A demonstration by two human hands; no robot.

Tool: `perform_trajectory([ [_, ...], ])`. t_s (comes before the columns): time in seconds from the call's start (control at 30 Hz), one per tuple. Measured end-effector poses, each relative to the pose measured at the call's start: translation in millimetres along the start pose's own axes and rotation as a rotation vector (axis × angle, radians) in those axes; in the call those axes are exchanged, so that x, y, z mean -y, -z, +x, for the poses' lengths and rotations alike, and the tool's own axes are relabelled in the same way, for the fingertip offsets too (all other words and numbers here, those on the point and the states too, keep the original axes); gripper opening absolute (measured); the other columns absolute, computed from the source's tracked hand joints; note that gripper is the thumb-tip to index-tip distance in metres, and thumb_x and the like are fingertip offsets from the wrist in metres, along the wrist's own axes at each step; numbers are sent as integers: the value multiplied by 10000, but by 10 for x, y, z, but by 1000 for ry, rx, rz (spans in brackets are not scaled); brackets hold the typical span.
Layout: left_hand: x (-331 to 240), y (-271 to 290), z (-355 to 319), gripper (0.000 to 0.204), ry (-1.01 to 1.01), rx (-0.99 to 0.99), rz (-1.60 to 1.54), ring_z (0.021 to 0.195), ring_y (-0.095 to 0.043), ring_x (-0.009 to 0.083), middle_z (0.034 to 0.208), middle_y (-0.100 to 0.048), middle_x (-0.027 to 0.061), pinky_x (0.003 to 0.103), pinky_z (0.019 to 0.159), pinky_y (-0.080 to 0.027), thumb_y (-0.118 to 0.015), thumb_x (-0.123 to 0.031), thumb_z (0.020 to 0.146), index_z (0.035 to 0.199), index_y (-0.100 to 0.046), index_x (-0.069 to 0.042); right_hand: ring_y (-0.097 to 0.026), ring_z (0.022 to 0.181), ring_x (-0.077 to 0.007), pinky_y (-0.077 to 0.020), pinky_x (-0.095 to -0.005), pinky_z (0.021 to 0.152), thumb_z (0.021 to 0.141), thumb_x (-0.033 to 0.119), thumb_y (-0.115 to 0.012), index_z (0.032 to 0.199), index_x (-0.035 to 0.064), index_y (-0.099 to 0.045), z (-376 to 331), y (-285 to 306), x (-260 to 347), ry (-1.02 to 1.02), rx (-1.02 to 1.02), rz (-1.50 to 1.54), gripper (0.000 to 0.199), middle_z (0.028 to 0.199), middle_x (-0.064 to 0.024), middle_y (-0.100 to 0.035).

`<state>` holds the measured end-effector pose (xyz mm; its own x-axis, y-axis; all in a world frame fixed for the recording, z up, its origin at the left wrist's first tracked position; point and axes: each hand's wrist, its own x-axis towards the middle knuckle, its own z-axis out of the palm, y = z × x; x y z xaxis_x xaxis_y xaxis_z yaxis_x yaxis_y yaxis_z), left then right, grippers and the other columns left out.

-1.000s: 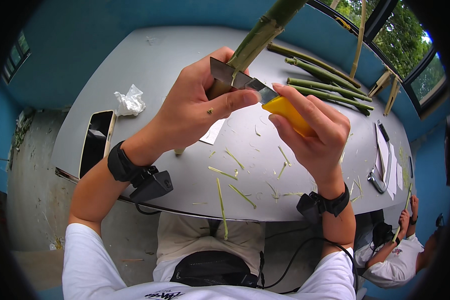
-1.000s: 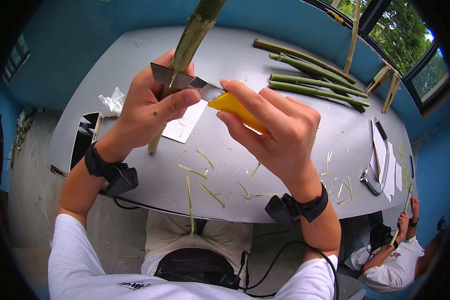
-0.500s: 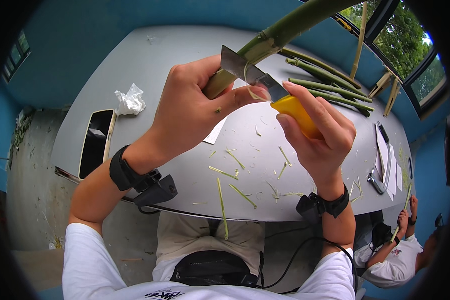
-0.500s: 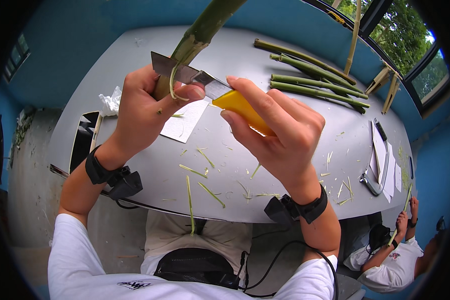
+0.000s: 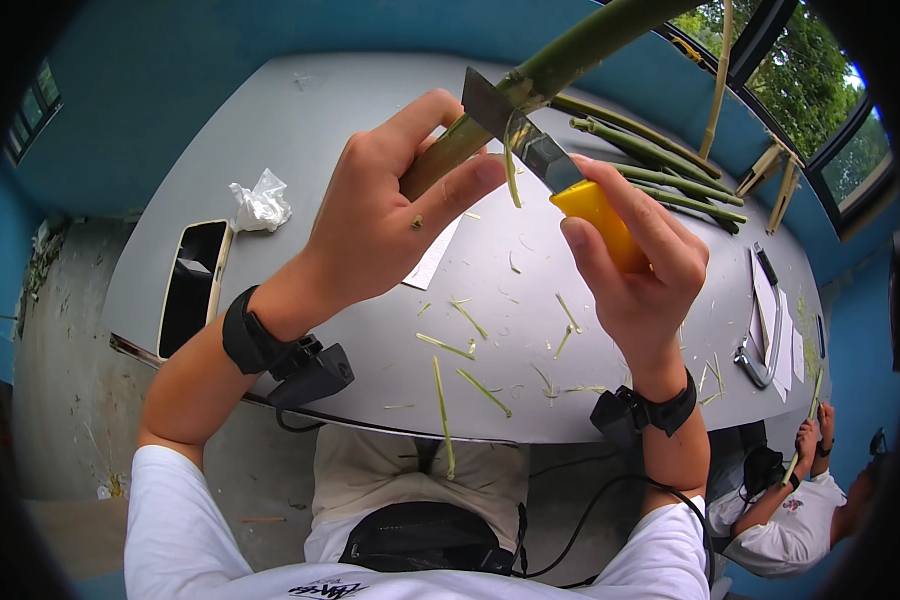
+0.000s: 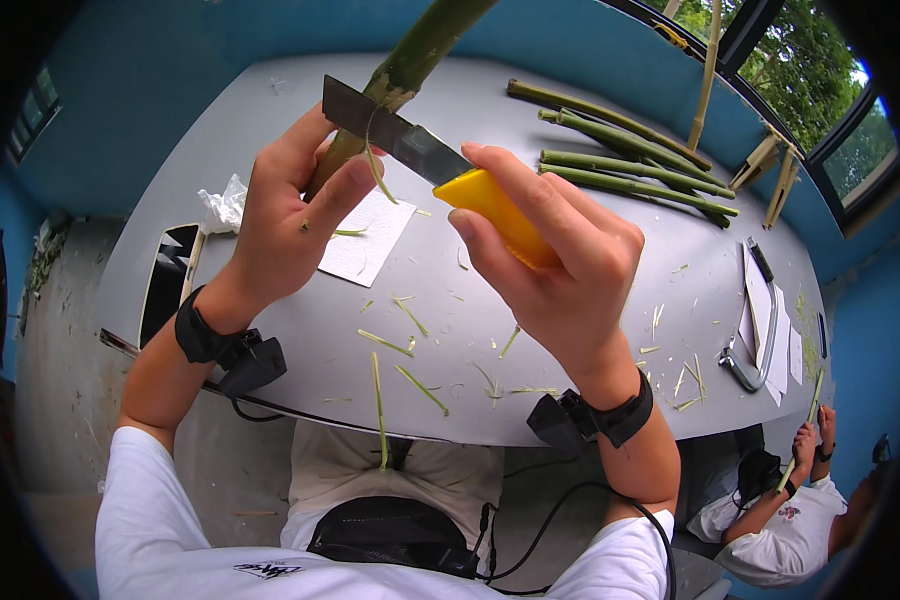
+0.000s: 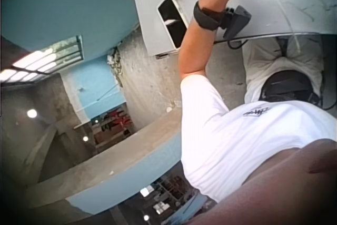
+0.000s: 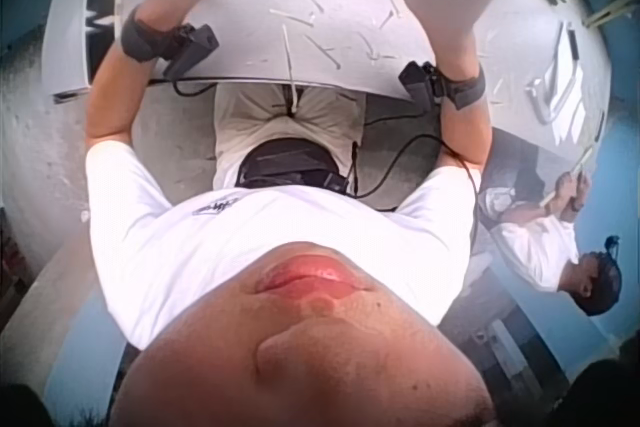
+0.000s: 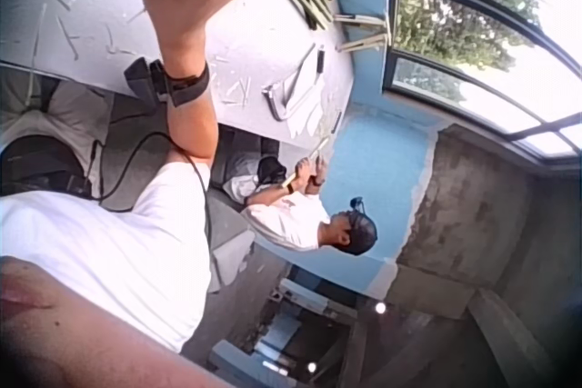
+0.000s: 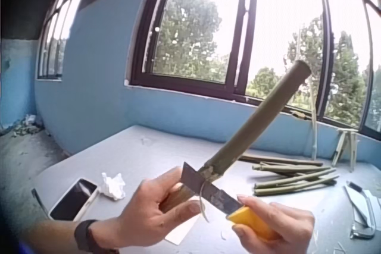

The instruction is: Using a utility knife to shave and cut bamboo stalks at a workshop table.

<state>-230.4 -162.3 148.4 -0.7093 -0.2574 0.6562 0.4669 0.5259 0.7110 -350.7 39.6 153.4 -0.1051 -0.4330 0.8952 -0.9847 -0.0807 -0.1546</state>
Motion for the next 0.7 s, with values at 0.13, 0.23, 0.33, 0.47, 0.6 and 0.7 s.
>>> perform_trajectory([
  [0.13, 58, -23, 9, 323, -107, -4, -30, 567, -439, 68, 667, -575, 16, 242, 525, -341, -770, -321, 1001, 1054, -616, -42, -693, 637, -157, -528, -269, 572, 815, 70, -867, 1257, 52, -760, 6, 6, -2, -22, 18, 13, 454, 805, -76, -743],
  [0.23, 17, 0, 12, 314, -156, 2, 51, 606, -518, 69, 741, -642, 37, 234, 553, -416, -782, -296, 991, 1038, -637, -22, -687, 631, -156, -523, -265, 569, 816, 76, -869, 1261, 58, -761, 7, 24, 34, -39, 40, 22, 458, 803, -73, -742],
  [0.33, 23, -10, 45, 302, -276, -53, 93, 614, -573, 64, 744, -666, 38, 238, 555, -457, -811, -270, 964, 1015, -658, -15, -680, 621, -155, -519, -263, 563, 814, 86, -873, 1265, 62, -761, 19, 22, 41, -12, 39, 25, 465, 795, -69, -738],
  [0.47, 6, 23, 39, 290, -280, -63, 90, 568, -544, 63, 714, -648, 31, 239, 521, -450, -851, -244, 924, 1013, -690, -20, -677, 615, -156, -515, -265, 558, 808, 93, -878, 1266, 64, -762, 7, 4, 17, -6, 37, 30, 473, 785, -66, -733],
  [0.6, -27, 3, 33, 289, -255, -70, 75, 534, -491, 59, 666, -617, 13, 230, 510, -436, -867, -244, 907, 998, -701, -26, -676, 613, -156, -512, -266, 555, 803, 92, -882, 1263, 68, -763, 5, 5, 23, 9, 31, 22, 476, 778, -62, -730],
  [0.7, -51, 7, 25, 289, -222, -72, 98, 525, -474, 56, 635, -595, 4, 228, 503, -421, -873, -251, 902, 968, -705, -25, -663, 600, -151, -500, -265, 545, 802, 95, -884, 1262, 72, -764, 10, 11, 25, 23, 32, 8, 476, 766, -55, -722],
])
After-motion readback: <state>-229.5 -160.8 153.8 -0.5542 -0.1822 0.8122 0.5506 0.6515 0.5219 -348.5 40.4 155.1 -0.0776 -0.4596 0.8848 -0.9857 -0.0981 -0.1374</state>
